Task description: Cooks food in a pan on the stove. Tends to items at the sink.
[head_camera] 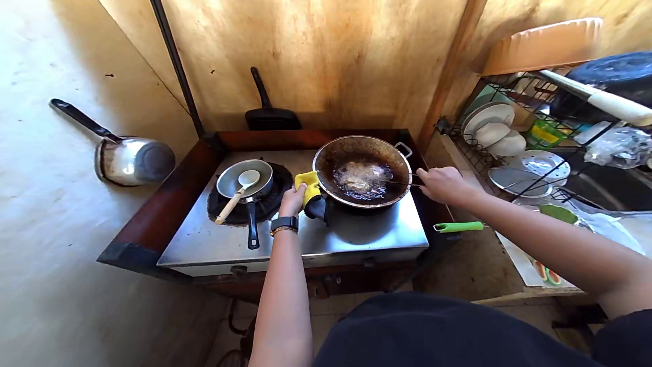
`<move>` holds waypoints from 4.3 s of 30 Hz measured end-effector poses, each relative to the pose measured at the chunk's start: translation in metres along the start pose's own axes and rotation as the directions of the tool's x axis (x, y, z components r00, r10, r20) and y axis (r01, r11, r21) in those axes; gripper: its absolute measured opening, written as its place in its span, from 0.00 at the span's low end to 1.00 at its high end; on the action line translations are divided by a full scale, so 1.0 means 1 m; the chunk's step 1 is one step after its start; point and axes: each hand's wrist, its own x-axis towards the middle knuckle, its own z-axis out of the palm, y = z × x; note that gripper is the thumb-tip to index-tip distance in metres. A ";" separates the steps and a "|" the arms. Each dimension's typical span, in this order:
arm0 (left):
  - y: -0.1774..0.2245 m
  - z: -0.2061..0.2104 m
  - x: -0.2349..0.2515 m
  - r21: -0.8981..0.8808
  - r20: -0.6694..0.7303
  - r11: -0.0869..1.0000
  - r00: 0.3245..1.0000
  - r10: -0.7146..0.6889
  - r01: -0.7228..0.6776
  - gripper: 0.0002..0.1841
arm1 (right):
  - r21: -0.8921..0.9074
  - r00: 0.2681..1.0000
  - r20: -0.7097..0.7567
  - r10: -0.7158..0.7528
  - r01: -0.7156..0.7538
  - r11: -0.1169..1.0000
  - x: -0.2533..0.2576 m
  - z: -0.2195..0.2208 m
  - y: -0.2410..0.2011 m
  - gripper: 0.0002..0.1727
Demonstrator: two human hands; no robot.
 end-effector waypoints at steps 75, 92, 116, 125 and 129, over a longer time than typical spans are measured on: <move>-0.003 0.001 0.004 0.030 -0.017 1.000 1.000 0.009 -0.008 0.26 | -0.028 0.985 -0.028 -0.168 0.167 0.985 0.024 0.006 -0.043 0.16; 0.003 0.003 -0.001 0.031 -0.020 1.000 1.000 -0.003 0.003 0.27 | 0.317 0.992 0.087 0.093 -0.116 0.941 0.065 -0.036 0.079 0.29; 0.005 0.002 -0.003 0.033 -0.025 0.999 1.000 -0.011 0.012 0.26 | 0.604 0.955 0.244 0.171 -0.288 0.743 0.093 -0.030 0.092 0.25; 0.003 0.002 0.000 0.063 -0.022 0.998 1.000 -0.016 0.017 0.26 | 0.615 0.953 0.254 0.168 -0.293 0.732 0.098 -0.005 0.081 0.28; 0.005 0.001 0.000 0.052 -0.021 0.998 1.000 -0.022 0.023 0.27 | 0.614 0.949 0.252 0.191 -0.310 0.726 0.094 -0.011 0.080 0.27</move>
